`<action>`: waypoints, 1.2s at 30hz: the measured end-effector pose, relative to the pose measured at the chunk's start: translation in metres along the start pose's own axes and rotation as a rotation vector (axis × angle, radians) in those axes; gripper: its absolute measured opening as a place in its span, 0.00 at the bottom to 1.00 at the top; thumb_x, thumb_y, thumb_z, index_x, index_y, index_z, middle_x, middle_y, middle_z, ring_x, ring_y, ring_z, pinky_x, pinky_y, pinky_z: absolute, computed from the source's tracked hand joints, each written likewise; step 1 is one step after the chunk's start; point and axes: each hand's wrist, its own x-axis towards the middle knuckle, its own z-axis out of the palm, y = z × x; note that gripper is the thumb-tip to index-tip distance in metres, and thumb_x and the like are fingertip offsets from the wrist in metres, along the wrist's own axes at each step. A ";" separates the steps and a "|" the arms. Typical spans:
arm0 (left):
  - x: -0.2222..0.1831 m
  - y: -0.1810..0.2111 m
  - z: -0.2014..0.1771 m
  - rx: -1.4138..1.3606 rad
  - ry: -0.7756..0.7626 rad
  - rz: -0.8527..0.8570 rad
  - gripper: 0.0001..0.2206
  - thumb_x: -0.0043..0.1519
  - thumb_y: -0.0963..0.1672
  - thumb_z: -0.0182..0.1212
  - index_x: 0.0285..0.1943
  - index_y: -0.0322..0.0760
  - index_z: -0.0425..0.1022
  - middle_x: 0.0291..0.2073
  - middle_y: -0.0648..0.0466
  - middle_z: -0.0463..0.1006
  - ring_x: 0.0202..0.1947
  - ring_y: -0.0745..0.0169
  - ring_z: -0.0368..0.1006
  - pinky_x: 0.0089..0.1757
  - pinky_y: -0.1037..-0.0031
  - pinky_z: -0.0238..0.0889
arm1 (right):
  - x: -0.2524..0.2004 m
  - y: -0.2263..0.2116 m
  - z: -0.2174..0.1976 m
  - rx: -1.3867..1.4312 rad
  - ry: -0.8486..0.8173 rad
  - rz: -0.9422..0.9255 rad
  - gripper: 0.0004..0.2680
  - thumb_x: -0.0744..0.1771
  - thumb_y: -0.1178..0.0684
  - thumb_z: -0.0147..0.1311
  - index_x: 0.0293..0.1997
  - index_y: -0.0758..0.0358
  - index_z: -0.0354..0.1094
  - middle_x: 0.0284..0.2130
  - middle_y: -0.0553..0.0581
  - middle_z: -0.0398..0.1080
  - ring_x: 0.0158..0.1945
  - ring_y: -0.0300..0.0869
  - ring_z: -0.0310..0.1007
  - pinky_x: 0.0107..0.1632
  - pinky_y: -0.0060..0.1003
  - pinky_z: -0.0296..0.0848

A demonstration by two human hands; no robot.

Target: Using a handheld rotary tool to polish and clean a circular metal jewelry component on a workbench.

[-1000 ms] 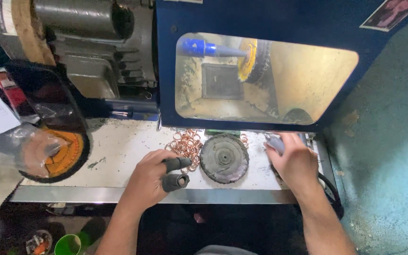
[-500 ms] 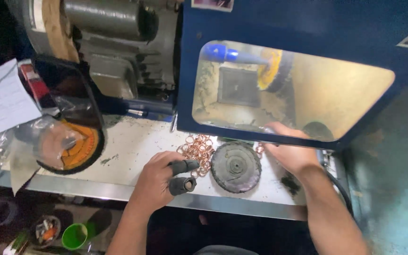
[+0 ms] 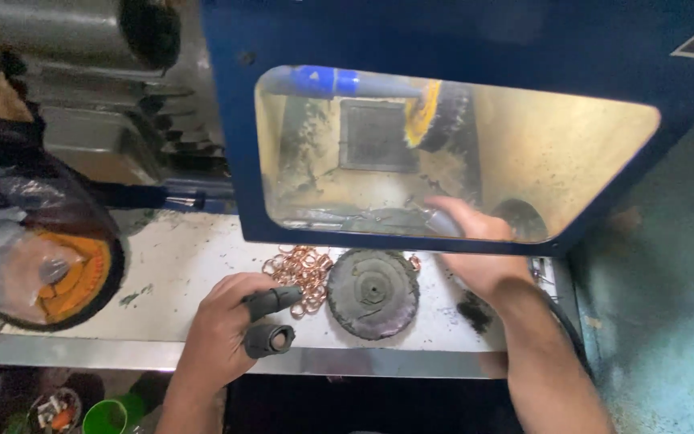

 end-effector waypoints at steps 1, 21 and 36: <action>0.002 -0.001 0.001 -0.002 0.001 0.004 0.32 0.56 0.66 0.48 0.48 0.45 0.79 0.44 0.58 0.82 0.47 0.54 0.76 0.49 0.63 0.66 | 0.004 0.006 0.001 -0.001 0.004 0.000 0.23 0.64 0.58 0.52 0.67 0.36 0.66 0.66 0.50 0.67 0.66 0.47 0.70 0.63 0.38 0.70; -0.007 -0.006 0.000 0.018 0.014 0.059 0.27 0.57 0.62 0.56 0.46 0.41 0.79 0.46 0.58 0.78 0.49 0.52 0.74 0.50 0.61 0.67 | -0.011 0.044 0.040 -0.453 0.161 -0.162 0.20 0.65 0.43 0.55 0.65 0.27 0.65 0.21 0.57 0.75 0.31 0.48 0.78 0.42 0.38 0.76; -0.008 0.004 0.004 0.034 0.112 0.219 0.25 0.54 0.57 0.66 0.48 0.36 0.75 0.42 0.52 0.79 0.43 0.48 0.75 0.47 0.57 0.68 | -0.040 0.070 0.075 -0.220 0.172 -0.306 0.26 0.57 0.39 0.71 0.61 0.26 0.64 0.46 0.41 0.81 0.42 0.39 0.82 0.43 0.38 0.75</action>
